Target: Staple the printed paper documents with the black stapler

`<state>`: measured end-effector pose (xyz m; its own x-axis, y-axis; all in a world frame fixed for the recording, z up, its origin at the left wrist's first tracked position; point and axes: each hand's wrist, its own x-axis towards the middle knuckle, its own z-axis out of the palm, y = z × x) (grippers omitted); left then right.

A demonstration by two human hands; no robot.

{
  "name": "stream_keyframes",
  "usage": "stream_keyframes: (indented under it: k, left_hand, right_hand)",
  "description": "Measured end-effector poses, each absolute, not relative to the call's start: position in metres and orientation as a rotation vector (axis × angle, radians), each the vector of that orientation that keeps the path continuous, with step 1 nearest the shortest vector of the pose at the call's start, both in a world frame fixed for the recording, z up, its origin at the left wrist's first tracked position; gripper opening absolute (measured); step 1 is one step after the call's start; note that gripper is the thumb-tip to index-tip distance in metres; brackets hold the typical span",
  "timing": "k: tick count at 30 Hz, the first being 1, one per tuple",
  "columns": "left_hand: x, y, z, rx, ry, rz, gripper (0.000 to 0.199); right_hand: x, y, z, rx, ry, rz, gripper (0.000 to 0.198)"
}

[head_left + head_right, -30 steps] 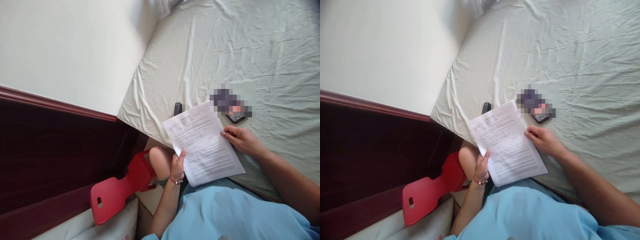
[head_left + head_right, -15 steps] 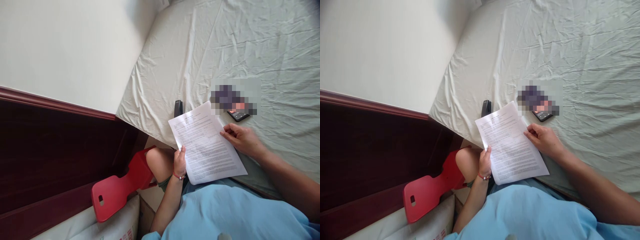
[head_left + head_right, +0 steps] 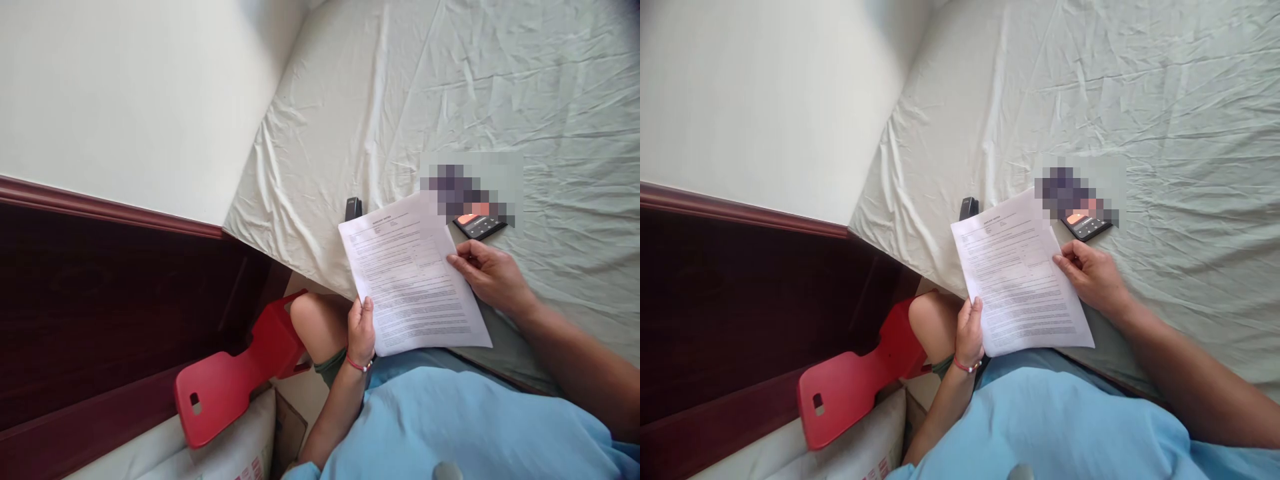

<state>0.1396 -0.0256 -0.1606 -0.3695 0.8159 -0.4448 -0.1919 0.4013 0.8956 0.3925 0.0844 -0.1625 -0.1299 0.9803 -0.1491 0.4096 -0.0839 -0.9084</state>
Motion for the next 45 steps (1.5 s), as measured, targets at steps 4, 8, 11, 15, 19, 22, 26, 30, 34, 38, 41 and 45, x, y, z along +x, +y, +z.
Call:
stream_keyframes:
  k: [4, 8, 11, 15, 19, 22, 26, 30, 34, 38, 41, 45]
  left_hand:
    - [0.138, -0.036, -0.162, 0.602, 1.591, 1.171, 0.051]
    - [0.138, -0.049, -0.171, 0.622, 1.623, 1.116, 0.051]
    - [0.137, -0.053, -0.180, 0.664, 1.678, 1.098, 0.050]
    - [0.132, -0.052, -0.185, 0.746, 1.739, 1.057, 0.049]
    - [0.130, -0.053, -0.186, 0.810, 1.721, 1.048, 0.051]
    - [0.132, -0.053, -0.187, 0.817, 1.707, 1.066, 0.051]
    - [0.137, -0.051, -0.182, 0.759, 1.543, 1.108, 0.045]
    - [0.139, -0.050, -0.178, 0.623, 1.411, 1.167, 0.040]
    - [0.140, -0.049, -0.179, 0.558, 1.432, 1.187, 0.040]
    - [0.141, -0.046, -0.180, 0.527, 1.436, 1.194, 0.041]
    - [0.141, -0.046, -0.180, 0.517, 1.449, 1.191, 0.042]
    - [0.140, -0.047, -0.180, 0.530, 1.463, 1.193, 0.040]
  right_hand:
    - [0.391, 0.083, -0.162, -1.514, -1.563, 1.216, 0.026]
    - [0.390, 0.083, -0.164, -1.508, -1.632, 1.187, 0.026]
    - [0.390, 0.083, -0.163, -1.530, -1.659, 1.141, 0.027]
    - [0.389, 0.083, -0.161, -1.566, -1.598, 1.097, 0.027]
    - [0.388, 0.082, -0.160, -1.552, -1.674, 1.071, 0.024]
    - [0.386, 0.081, -0.160, -1.544, -1.716, 1.058, 0.023]
    - [0.385, 0.080, -0.160, -1.548, -1.744, 1.038, 0.022]
    - [0.385, 0.079, -0.160, -1.535, -1.776, 1.005, 0.019]
    - [0.385, 0.078, -0.161, -1.490, -1.766, 0.986, 0.017]
    - [0.386, 0.076, -0.160, -1.431, -1.736, 0.919, 0.017]
    - [0.387, 0.076, -0.161, -1.395, -1.772, 0.895, 0.017]
    - [0.387, 0.076, -0.161, -1.319, -1.822, 0.895, 0.016]
